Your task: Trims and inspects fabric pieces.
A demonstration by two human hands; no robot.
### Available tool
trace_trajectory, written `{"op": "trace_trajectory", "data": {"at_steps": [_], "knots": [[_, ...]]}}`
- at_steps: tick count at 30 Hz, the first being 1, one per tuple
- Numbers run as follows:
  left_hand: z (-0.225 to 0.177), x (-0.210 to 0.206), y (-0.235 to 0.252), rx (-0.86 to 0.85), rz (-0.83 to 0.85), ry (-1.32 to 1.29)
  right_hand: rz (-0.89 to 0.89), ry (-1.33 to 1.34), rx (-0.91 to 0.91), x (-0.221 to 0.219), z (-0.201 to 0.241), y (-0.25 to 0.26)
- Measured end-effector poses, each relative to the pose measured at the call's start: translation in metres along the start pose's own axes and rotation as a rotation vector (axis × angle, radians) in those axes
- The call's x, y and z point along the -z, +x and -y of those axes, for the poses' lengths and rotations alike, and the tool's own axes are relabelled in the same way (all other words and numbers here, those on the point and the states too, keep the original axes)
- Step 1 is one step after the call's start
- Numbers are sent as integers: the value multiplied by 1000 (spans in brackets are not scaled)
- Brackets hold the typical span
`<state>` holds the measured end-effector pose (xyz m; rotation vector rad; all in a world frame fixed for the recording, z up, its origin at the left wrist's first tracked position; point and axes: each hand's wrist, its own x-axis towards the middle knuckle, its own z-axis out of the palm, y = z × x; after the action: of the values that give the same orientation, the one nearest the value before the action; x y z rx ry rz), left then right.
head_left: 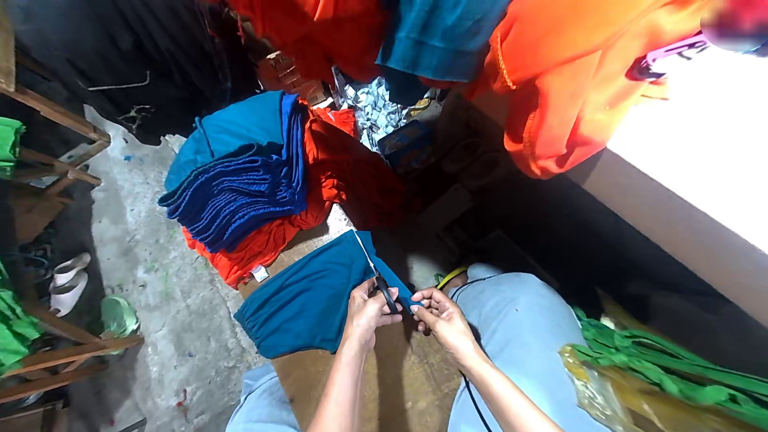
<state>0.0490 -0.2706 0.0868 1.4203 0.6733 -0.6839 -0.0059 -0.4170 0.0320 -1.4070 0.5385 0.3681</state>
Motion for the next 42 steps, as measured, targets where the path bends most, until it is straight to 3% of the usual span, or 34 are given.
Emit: {"op": "trace_trajectory", "data": {"at_steps": [37,42], "knots": [[-19,15,28,-71,-7,-15,-5,17,-100,3,4,3],[-14,8,23,-104,21,192,-88,-231,8,9,2,10]]}}
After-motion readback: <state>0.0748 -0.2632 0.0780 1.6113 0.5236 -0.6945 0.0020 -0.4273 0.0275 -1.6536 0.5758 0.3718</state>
